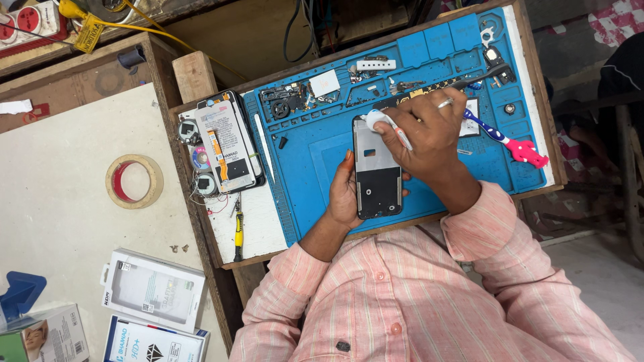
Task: The person holds a disassembled smartphone at a repair bench, wipes its frame and back cover with a tissue, then squeezes adhesive from a small tube onto the phone frame while steadying the phone with the other hand.
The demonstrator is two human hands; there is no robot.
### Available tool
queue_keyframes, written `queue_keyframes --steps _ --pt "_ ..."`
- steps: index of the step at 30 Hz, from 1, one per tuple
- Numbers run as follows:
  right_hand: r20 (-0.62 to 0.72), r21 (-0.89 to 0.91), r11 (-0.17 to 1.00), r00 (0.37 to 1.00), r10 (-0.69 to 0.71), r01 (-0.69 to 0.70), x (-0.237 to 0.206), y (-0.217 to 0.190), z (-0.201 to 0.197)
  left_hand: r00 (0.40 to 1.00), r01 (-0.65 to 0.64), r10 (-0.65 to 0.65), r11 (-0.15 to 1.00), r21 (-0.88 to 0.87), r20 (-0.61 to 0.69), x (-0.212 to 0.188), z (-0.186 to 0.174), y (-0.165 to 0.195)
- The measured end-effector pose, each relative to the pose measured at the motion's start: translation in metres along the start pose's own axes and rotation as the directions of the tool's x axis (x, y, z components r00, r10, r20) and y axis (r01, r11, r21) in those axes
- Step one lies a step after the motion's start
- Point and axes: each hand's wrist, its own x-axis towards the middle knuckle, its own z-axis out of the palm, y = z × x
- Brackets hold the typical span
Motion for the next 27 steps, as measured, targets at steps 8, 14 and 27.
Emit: queue_keyframes --steps 8,14,27 --pt "0.016 -0.015 1.000 1.000 -0.014 0.015 0.0010 -0.0002 -0.0001 1.000 0.016 -0.017 0.999 -0.027 -0.025 0.0006 -0.0009 -0.0005" --pt "0.013 -0.028 0.999 1.000 -0.016 0.016 0.0006 -0.0019 -0.0006 1.000 0.014 -0.015 1.000 -0.020 -0.016 0.0007 -0.0035 -0.0013" --pt "0.007 0.004 0.991 0.991 0.132 -0.132 -0.0021 0.0049 -0.0086 0.998 0.055 -0.055 0.995 -0.085 0.007 0.0005 -0.0007 0.0017"
